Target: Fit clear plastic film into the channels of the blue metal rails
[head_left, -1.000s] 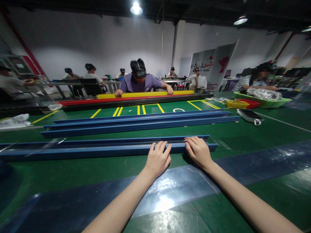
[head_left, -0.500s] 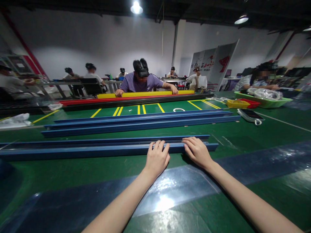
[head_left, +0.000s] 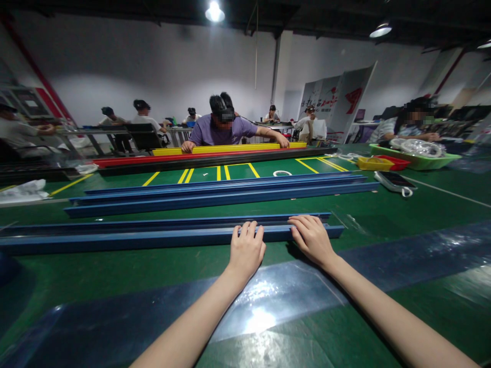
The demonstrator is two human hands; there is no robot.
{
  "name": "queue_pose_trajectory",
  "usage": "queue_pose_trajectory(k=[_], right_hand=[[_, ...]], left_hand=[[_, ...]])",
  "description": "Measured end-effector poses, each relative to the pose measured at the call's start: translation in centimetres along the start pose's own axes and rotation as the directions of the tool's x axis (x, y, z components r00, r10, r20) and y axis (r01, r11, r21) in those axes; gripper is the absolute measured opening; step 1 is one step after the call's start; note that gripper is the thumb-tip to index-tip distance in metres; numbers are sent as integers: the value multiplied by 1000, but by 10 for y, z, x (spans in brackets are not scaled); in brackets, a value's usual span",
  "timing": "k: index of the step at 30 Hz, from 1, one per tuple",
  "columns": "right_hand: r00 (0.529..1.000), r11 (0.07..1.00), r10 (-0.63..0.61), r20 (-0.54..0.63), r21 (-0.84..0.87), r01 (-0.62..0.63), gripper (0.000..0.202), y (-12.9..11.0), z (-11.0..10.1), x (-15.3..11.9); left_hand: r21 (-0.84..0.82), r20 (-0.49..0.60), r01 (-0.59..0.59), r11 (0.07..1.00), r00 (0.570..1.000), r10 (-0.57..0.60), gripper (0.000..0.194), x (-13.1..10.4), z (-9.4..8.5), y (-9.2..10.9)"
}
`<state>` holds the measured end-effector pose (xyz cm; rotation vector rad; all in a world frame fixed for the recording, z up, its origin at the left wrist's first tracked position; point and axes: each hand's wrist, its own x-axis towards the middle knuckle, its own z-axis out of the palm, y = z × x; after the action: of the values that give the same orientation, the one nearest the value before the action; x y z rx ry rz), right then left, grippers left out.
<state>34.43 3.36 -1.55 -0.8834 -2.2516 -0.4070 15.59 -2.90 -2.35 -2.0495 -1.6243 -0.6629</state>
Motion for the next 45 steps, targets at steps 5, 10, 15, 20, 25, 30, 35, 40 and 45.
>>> queue_pose_trajectory(k=[5,10,15,20,25,30,35,40,45], right_hand=[[999,999,29,24,25,-30,24,1,-1,0],[998,998,-31,61,65,27,24,2,-1,-1],[993,993,-87,80,82,81,25,2,1,-2],[994,993,-89,62,84,83,27,0,3,-2],[999,999,49,1,18,-49,24,0,1,-1],[999,999,12,40,46,-13,26,1,0,-1],[996,994,-69,58,89,64,26,1,0,-2],[996,995,-70,48,81,66,25,-1,0,-1],[1000,999,14,-17,31,-13,24,-2,-1,0]], left_hand=[[10,-11,34,999,999,-34,26,0,1,-1],[-73,18,-162,984,986,164,39,0,2,-4],[-81,45,-166,983,984,170,36,0,1,-3],[-19,39,-52,998,998,53,29,0,-1,0],[34,29,66,997,997,-67,25,1,-1,0],[-13,4,-36,999,999,36,35,0,1,-3],[-94,48,-204,974,977,209,40,1,2,-3],[-84,49,-160,984,985,164,35,1,1,-1],[-17,25,-14,1000,1000,14,27,0,1,0]])
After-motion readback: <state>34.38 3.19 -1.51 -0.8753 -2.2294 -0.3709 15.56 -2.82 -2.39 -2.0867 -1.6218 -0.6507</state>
